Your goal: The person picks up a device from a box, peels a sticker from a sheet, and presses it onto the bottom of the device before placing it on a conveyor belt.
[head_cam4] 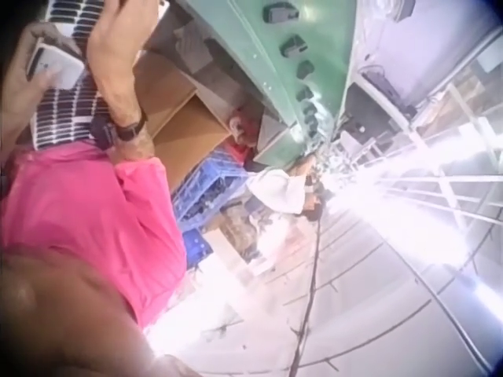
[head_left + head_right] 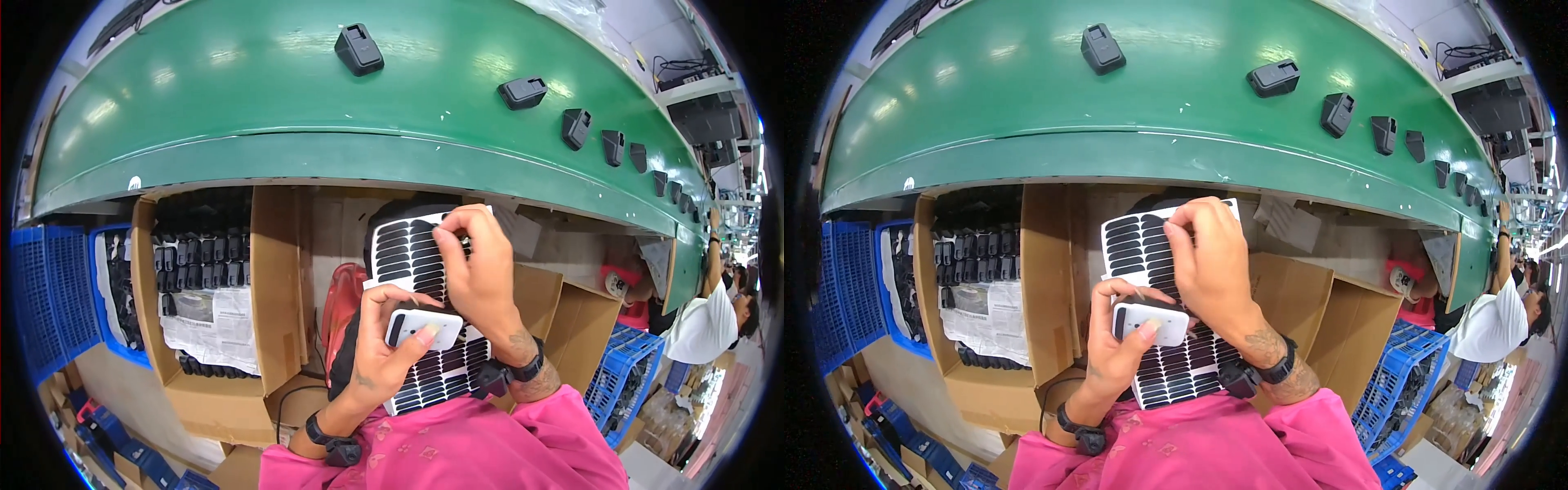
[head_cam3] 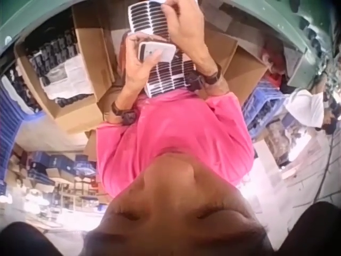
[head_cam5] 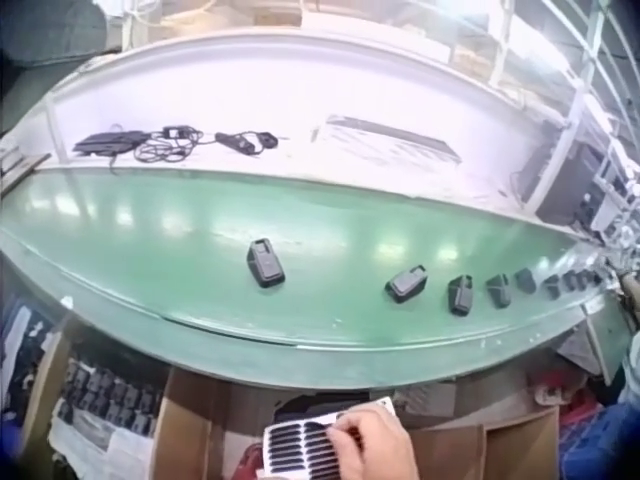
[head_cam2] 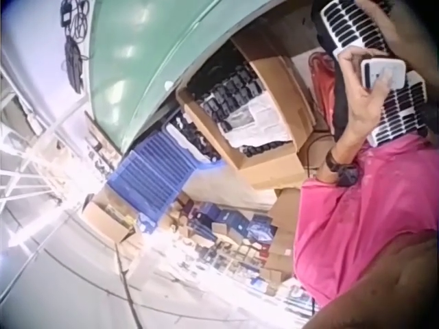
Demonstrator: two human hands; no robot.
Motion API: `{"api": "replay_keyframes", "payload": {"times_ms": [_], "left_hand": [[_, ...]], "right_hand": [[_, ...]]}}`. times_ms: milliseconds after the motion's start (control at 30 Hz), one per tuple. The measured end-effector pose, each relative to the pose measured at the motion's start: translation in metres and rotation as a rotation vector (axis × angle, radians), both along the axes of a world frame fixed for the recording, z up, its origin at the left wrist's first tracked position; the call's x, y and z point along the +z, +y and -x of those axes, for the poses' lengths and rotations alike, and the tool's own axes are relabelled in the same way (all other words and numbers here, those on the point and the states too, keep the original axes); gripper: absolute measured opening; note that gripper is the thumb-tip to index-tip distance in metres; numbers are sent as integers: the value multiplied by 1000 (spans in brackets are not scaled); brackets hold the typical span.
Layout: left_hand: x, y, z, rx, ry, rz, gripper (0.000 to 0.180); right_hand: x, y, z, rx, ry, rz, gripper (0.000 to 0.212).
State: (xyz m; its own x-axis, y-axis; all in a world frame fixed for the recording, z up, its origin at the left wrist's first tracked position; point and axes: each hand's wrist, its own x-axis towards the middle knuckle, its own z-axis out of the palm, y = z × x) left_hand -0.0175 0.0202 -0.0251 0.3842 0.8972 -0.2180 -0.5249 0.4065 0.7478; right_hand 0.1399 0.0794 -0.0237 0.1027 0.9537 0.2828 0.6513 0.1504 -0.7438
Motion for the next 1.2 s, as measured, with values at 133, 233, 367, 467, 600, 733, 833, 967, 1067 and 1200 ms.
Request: {"api": "replay_keyframes", "payload": {"times_ms": [133, 233, 367, 467, 600, 733, 833, 967, 1067, 1200], "left_hand": [[5, 1, -7, 49, 205, 15, 39], [-7, -2, -4, 29, 274, -28, 35], [2, -7, -20, 196, -82, 161, 36], [-2, -11, -21, 189, -109, 106, 43], [15, 1, -11, -49, 109, -70, 56], [5, -2, -18, -168, 330, -198, 46], [4, -2, -10, -208, 408, -284, 34], [15, 3, 1, -95, 386, -437, 37], [11, 9, -1, -117, 352, -496, 45], [5, 8, -4, -54, 318, -475, 46]], "right_hand": [[11, -16, -2, -132, 255, -146, 7], [17, -37, -2, -61, 719, -17, 20], [21, -61, 3, 10, 660, 102, 40], [26, -67, 11, -80, 771, 158, 46], [30, -64, -6, 130, 613, 127, 42], [38, -56, -1, 134, 587, 288, 29], [35, -59, -3, 2, 765, 148, 17], [43, -61, -14, -97, 825, 293, 10], [40, -63, -28, 153, 553, 441, 17], [42, -56, -12, -173, 834, 175, 29]]}}
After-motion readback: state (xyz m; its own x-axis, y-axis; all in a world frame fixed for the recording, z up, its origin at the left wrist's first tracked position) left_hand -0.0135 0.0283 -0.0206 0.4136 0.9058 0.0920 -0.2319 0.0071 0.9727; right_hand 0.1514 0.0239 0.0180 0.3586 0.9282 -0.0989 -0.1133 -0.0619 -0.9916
